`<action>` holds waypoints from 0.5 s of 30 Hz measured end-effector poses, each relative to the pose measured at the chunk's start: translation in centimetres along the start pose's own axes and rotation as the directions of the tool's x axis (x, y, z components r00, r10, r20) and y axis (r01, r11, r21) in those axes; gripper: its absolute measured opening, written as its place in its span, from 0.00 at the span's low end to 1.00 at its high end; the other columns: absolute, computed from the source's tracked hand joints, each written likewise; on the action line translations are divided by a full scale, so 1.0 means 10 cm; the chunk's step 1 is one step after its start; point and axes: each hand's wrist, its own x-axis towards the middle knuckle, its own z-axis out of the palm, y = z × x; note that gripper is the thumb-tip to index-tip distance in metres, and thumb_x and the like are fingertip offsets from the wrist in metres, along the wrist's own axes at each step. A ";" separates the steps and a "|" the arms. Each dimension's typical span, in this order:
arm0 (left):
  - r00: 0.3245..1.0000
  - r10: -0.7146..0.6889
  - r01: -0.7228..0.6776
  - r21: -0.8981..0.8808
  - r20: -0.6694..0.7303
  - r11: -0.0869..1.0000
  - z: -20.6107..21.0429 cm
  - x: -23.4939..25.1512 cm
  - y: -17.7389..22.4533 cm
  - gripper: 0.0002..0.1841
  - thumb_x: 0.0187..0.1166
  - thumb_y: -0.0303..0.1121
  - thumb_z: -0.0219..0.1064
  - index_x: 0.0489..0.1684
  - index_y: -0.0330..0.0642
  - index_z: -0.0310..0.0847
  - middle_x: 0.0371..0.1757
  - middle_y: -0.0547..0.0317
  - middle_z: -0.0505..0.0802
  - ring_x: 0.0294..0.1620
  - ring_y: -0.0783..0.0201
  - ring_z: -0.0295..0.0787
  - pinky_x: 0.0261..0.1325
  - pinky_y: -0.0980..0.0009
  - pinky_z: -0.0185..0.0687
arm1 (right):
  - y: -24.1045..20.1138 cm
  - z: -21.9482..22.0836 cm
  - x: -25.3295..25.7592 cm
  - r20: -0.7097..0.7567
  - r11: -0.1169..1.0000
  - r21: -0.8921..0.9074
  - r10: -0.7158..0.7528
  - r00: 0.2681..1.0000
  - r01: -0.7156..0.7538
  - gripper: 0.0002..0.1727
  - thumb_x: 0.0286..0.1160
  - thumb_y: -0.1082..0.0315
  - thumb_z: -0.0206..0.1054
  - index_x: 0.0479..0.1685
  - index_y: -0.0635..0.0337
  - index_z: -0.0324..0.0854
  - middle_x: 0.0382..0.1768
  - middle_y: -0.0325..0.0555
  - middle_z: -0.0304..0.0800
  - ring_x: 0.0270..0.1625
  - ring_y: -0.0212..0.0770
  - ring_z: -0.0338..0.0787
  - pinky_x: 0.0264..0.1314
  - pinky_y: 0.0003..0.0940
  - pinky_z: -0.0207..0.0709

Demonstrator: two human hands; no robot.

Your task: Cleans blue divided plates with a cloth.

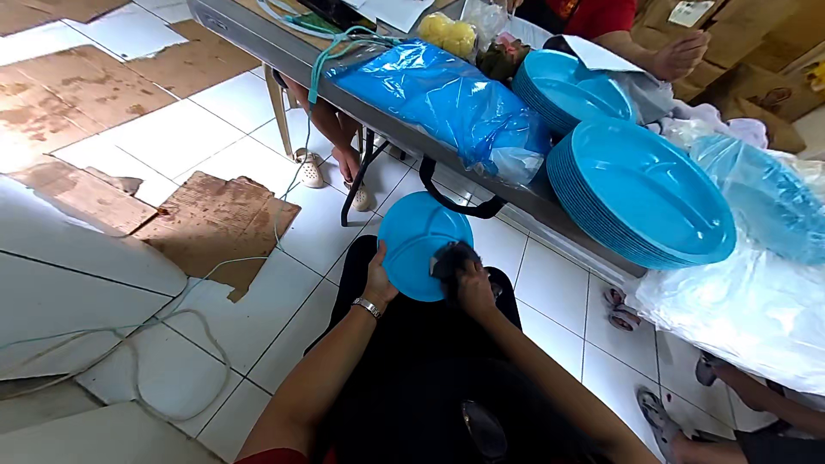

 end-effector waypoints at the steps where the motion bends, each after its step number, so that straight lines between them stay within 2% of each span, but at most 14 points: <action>1: 1.000 0.015 -0.015 -0.006 -0.009 1.000 0.00 0.00 0.01 0.28 0.95 0.53 0.32 0.70 0.49 0.74 0.54 0.54 0.93 0.57 0.60 0.92 0.60 0.59 0.88 | -0.12 0.00 -0.08 0.028 0.998 0.054 -0.042 0.999 0.040 0.27 0.75 0.57 0.70 0.60 0.76 0.84 0.72 0.76 0.77 0.78 0.74 0.73 0.78 0.64 0.68; 3: 1.000 0.019 -0.019 0.004 -0.025 1.000 0.00 0.00 0.02 0.28 0.95 0.53 0.31 0.71 0.49 0.73 0.55 0.55 0.93 0.57 0.60 0.91 0.60 0.59 0.88 | -0.35 -0.02 -0.18 0.074 0.977 0.174 -0.140 0.987 0.125 0.18 0.76 0.70 0.66 0.58 0.75 0.86 0.69 0.75 0.79 0.77 0.72 0.76 0.80 0.60 0.68; 5: 0.996 -0.010 0.013 0.035 -0.086 0.999 0.01 -0.02 0.03 0.28 0.94 0.55 0.34 0.67 0.49 0.76 0.50 0.56 0.94 0.50 0.62 0.93 0.52 0.62 0.90 | -0.58 -0.09 -0.18 0.097 0.931 0.302 -0.243 0.965 0.205 0.17 0.77 0.75 0.61 0.59 0.73 0.86 0.67 0.73 0.81 0.74 0.68 0.80 0.79 0.55 0.71; 7: 0.993 -0.050 0.052 0.015 -0.103 0.999 0.00 -0.02 0.04 0.27 0.94 0.55 0.35 0.59 0.49 0.79 0.42 0.58 0.93 0.43 0.65 0.92 0.46 0.66 0.90 | -0.77 -0.18 -0.08 0.105 0.875 0.413 -0.321 0.941 0.252 0.18 0.81 0.75 0.60 0.64 0.72 0.85 0.67 0.73 0.81 0.72 0.65 0.81 0.79 0.51 0.71; 9: 0.998 -0.027 0.028 0.014 -0.065 1.000 -0.04 -0.03 0.04 0.29 0.95 0.53 0.33 0.51 0.48 0.81 0.38 0.60 0.93 0.41 0.67 0.92 0.44 0.68 0.89 | -0.90 -0.21 0.09 0.055 0.826 0.482 -0.361 0.931 0.292 0.18 0.81 0.75 0.60 0.65 0.71 0.85 0.66 0.73 0.81 0.71 0.63 0.82 0.79 0.48 0.72; 12: 0.996 0.067 -0.067 0.011 -0.067 0.998 -0.07 -0.02 0.09 0.28 0.95 0.50 0.31 0.51 0.49 0.81 0.39 0.61 0.93 0.42 0.69 0.92 0.45 0.70 0.89 | -0.99 -0.14 0.27 -0.032 0.802 0.492 -0.371 0.928 0.338 0.18 0.81 0.74 0.61 0.65 0.68 0.86 0.65 0.70 0.83 0.70 0.61 0.82 0.79 0.47 0.72; 15: 0.995 0.017 -0.019 -0.021 -0.094 1.000 -0.08 -0.03 0.12 0.28 0.95 0.50 0.32 0.48 0.48 0.80 0.36 0.60 0.92 0.40 0.68 0.92 0.44 0.69 0.89 | -0.93 -0.04 0.23 -0.123 0.814 0.400 -0.409 0.904 0.422 0.18 0.82 0.73 0.60 0.66 0.64 0.87 0.64 0.68 0.85 0.70 0.62 0.83 0.77 0.49 0.74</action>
